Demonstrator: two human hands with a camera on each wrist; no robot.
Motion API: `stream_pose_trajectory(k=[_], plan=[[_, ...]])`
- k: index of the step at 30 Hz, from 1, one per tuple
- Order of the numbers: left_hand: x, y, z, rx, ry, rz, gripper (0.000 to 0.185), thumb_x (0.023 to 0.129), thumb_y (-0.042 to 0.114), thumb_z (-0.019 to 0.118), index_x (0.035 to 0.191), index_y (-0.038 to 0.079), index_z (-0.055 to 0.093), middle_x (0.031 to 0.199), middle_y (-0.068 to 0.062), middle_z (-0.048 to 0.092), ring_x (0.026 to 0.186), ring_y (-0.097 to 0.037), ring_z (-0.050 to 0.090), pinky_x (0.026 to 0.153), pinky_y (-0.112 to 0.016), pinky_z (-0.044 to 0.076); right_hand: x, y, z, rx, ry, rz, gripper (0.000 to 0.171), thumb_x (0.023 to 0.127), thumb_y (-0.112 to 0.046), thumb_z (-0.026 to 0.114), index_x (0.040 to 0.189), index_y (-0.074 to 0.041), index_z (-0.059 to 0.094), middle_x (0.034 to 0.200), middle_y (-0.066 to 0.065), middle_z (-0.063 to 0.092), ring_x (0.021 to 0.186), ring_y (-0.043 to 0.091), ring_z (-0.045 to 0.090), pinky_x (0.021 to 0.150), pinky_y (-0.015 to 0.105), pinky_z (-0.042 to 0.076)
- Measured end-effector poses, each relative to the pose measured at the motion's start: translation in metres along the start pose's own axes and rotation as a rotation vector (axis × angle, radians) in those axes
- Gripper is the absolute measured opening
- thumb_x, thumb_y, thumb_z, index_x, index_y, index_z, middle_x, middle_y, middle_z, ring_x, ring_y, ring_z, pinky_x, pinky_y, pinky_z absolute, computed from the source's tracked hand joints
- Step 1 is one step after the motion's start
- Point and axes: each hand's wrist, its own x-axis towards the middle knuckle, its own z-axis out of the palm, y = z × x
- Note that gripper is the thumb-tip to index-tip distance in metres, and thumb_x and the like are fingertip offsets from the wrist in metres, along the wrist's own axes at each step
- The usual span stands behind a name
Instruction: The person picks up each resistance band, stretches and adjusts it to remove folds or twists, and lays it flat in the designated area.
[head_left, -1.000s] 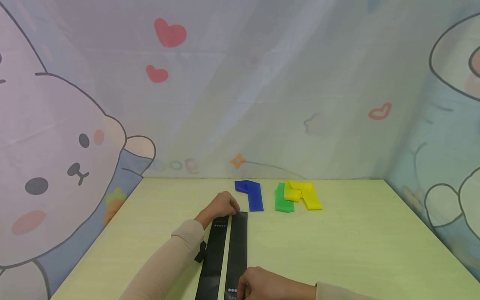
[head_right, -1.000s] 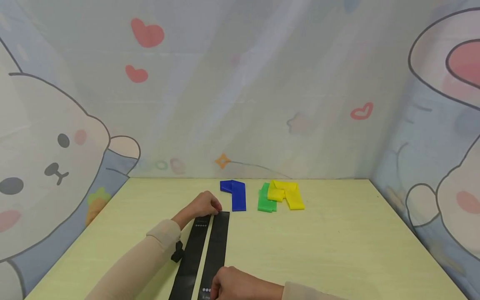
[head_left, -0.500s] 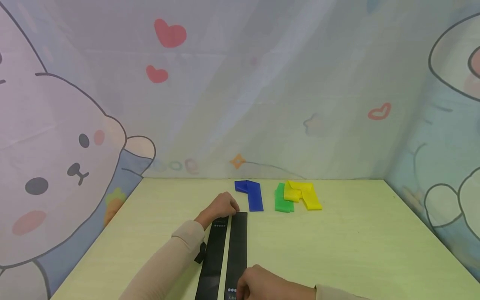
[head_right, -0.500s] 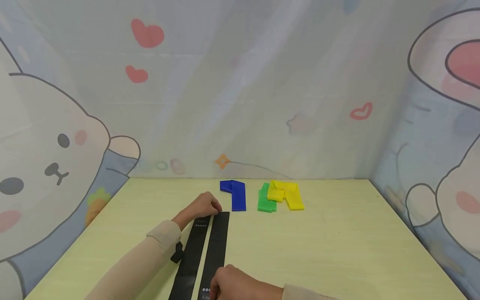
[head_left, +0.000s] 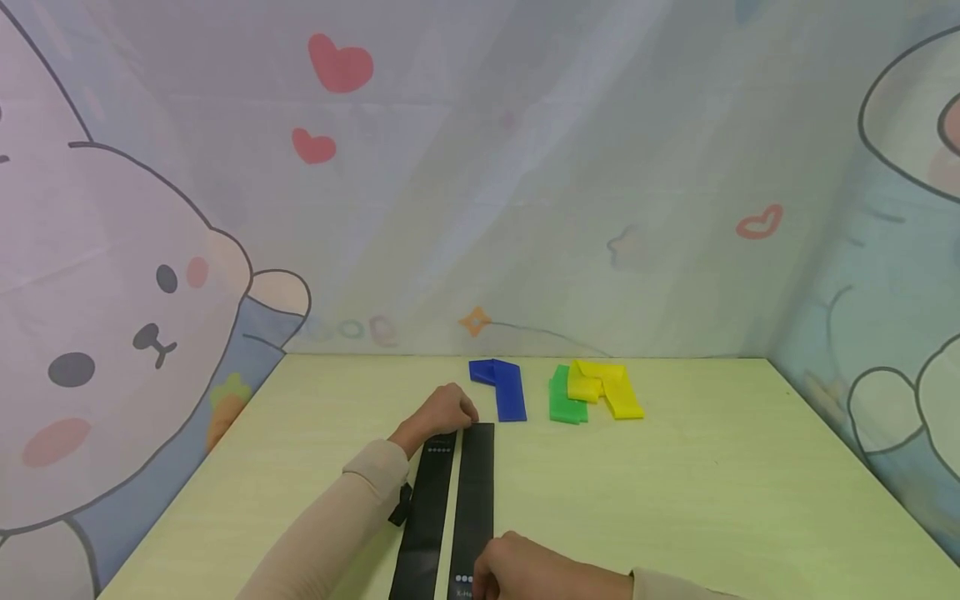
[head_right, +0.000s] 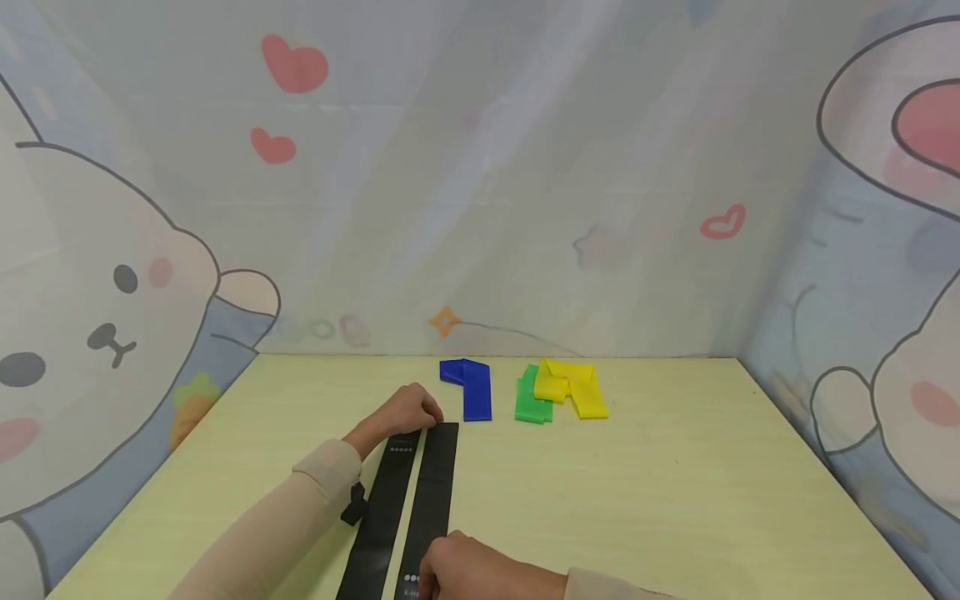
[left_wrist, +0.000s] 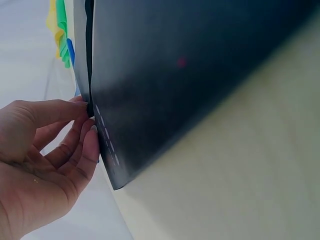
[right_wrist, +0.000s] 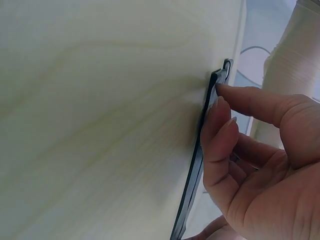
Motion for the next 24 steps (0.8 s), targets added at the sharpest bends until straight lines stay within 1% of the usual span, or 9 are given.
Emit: stream_pose_trajectory(k=[6,9,13,16,20,24], plan=[[0.002,-0.003,0.001,0.030,-0.003,0.005,0.022,0.084,-0.010,0.063,0.096,-0.001,0.079,0.093,-0.011,0.075,0.077,-0.019,0.066,0.066,-0.030,0.052,-0.004,-0.008,0.001,-0.127,0.010,-0.066,0.016,0.086,-0.011,0.076,0.093,-0.024,0.077,0.075,-0.018,0.066,0.065,0.001,0.064,0.060,0.020,0.054],[0.002,-0.004,0.002,0.049,-0.005,0.012,0.020,0.086,-0.009,0.065,0.096,0.000,0.079,0.093,-0.011,0.075,0.081,-0.023,0.069,0.070,-0.033,0.055,-0.006,-0.011,0.002,-0.140,-0.005,-0.083,0.016,0.087,-0.010,0.074,0.095,-0.024,0.077,0.075,-0.018,0.066,0.065,0.000,0.064,0.060,0.020,0.054],[0.002,-0.004,0.003,0.056,-0.002,0.012,0.016,0.088,-0.007,0.067,0.096,0.000,0.079,0.092,-0.011,0.075,0.082,-0.024,0.069,0.071,-0.033,0.056,-0.006,-0.015,0.004,-0.176,-0.016,-0.102,0.011,0.090,-0.015,0.074,0.096,-0.024,0.078,0.073,-0.020,0.065,0.064,-0.001,0.063,0.058,0.020,0.053],[0.002,-0.004,0.003,0.052,0.003,0.018,0.014,0.088,-0.007,0.068,0.095,-0.001,0.079,0.092,-0.012,0.075,0.081,-0.024,0.069,0.071,-0.034,0.056,-0.004,-0.016,0.005,-0.237,-0.019,-0.128,0.009,0.092,-0.017,0.073,0.097,-0.022,0.078,0.073,-0.021,0.064,0.063,-0.003,0.062,0.058,0.018,0.053],[0.003,-0.005,0.004,0.056,0.010,0.027,0.014,0.088,-0.007,0.069,0.095,-0.001,0.079,0.092,-0.012,0.075,0.081,-0.024,0.069,0.071,-0.034,0.056,0.001,-0.014,0.007,-0.334,-0.044,-0.186,0.010,0.094,-0.018,0.069,0.102,-0.019,0.077,0.077,-0.022,0.065,0.065,-0.009,0.060,0.061,0.013,0.051],[0.004,-0.006,0.005,0.058,0.012,0.026,0.014,0.088,-0.007,0.069,0.095,0.000,0.079,0.091,-0.010,0.074,0.080,-0.023,0.069,0.071,-0.033,0.056,0.000,-0.018,0.005,-0.377,-0.050,-0.237,0.012,0.096,-0.019,0.067,0.104,-0.015,0.076,0.079,-0.021,0.065,0.066,-0.014,0.056,0.062,0.010,0.049]])
